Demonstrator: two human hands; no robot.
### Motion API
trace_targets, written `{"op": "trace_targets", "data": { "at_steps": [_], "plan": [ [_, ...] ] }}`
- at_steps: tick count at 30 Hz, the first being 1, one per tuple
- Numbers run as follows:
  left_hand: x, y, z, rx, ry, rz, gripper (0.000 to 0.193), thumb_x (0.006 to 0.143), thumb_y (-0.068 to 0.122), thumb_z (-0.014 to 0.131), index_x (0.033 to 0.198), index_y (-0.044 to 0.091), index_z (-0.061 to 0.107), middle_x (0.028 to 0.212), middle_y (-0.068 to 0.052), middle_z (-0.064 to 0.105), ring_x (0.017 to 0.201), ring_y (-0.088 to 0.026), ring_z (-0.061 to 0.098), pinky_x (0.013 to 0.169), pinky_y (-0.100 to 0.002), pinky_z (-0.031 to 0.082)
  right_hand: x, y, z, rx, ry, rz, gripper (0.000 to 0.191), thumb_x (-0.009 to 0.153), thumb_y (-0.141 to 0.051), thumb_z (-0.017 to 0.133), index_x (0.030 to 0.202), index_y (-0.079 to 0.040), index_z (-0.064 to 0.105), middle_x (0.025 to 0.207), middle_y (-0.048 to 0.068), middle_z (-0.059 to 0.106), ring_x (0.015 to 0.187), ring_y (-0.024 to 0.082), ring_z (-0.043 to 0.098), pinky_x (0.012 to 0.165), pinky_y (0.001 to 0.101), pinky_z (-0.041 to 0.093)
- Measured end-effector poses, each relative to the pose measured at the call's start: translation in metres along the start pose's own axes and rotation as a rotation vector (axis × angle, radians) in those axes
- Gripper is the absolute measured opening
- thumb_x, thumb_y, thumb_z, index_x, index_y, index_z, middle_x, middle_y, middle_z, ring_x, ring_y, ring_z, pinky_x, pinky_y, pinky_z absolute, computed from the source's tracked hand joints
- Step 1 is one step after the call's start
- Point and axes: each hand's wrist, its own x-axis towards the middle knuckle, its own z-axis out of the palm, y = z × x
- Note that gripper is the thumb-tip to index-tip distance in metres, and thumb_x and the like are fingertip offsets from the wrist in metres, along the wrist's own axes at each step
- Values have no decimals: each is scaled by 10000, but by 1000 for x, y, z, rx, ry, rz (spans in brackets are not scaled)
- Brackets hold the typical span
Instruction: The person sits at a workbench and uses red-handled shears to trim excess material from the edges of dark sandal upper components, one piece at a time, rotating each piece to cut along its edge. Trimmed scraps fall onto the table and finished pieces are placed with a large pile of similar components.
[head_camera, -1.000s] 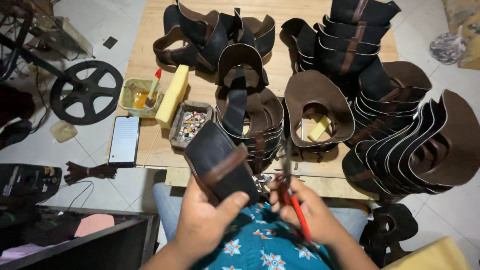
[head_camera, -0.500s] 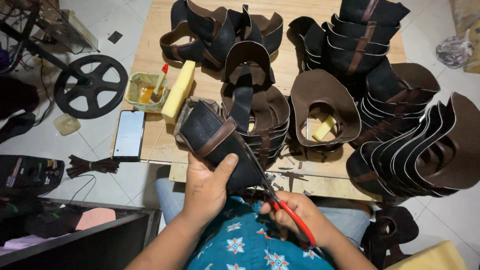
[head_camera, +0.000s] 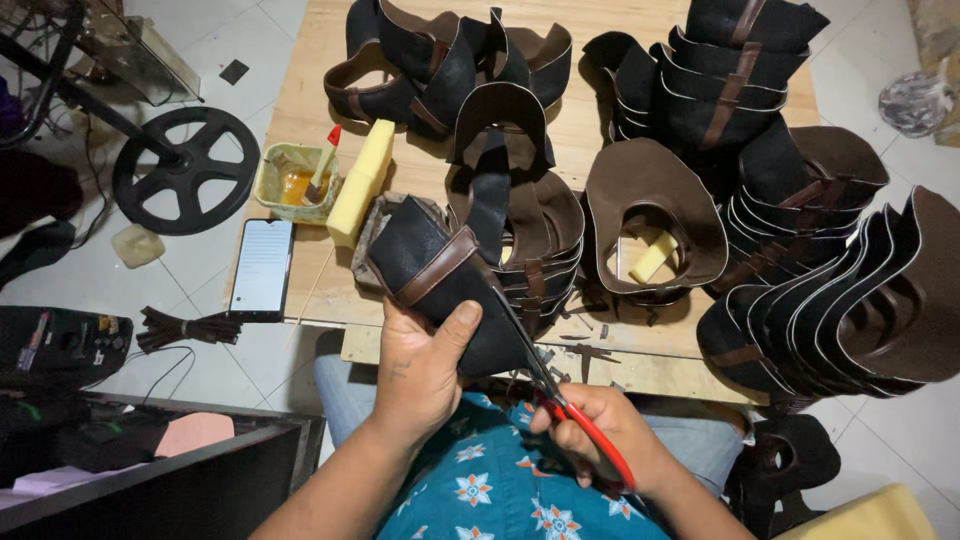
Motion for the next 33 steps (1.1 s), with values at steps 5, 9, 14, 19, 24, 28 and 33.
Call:
{"op": "trace_targets", "data": {
  "at_steps": [5, 9, 14, 19, 24, 28, 33],
  "plan": [
    [2, 5, -5, 94, -32, -63, 407, 981, -21, 657, 1369, 18, 541, 1267, -120, 659, 1130, -196, 640, 1018, -371, 535, 1, 3, 0, 23, -36, -66, 620, 858, -563, 744, 1046, 25, 684, 661, 17, 589, 459, 89, 531, 413, 237, 474],
    [-3, 2, -5, 181, -86, -74, 418, 964, 1, 666, 1367, 34, 558, 1276, -91, 667, 1146, -159, 639, 1024, -334, 530, 3, 4, 2, 38, -45, -127, 692, 873, -631, 702, 1070, 31, 675, 666, -2, 572, 470, 81, 512, 426, 223, 466],
    [-2, -4, -5, 54, -76, -80, 413, 976, 2, 691, 1368, 8, 558, 1263, -108, 674, 1119, -180, 653, 1003, -358, 551, 0, 0, 6, 150, -62, -70, 728, 851, -648, 697, 1031, 56, 652, 586, 9, 524, 413, 82, 476, 378, 235, 446],
    [-2, 0, -11, 228, -143, -113, 459, 966, 20, 695, 1408, 9, 572, 1283, -90, 671, 1144, -157, 632, 1029, -342, 523, 0, -7, 4, 65, -42, -56, 721, 840, -650, 702, 1049, 38, 655, 646, 3, 559, 442, 97, 513, 409, 251, 471],
    [-4, 5, -9, 289, -198, -161, 475, 975, 29, 696, 1428, -19, 563, 1310, -103, 655, 1190, -164, 604, 1071, -364, 487, -1, -7, 0, 40, -44, -47, 638, 873, -596, 692, 1024, 24, 665, 589, 14, 572, 407, 92, 518, 389, 242, 454],
    [-2, 16, -6, 10, -218, -156, 593, 965, 81, 666, 1495, 28, 405, 1395, -114, 584, 1285, -209, 551, 1129, -395, 431, -2, -2, -3, 23, -47, -51, 587, 890, -544, 719, 1004, 28, 660, 618, 12, 580, 410, 95, 520, 384, 247, 445],
    [2, 22, -5, -220, -147, -246, 483, 1022, 120, 555, 1475, -2, 444, 1402, -201, 619, 1341, -301, 579, 1140, -457, 453, -1, 0, -6, 55, -46, -28, 601, 883, -558, 708, 1027, 25, 676, 568, -5, 534, 406, 90, 493, 386, 242, 435]
  ]
}}
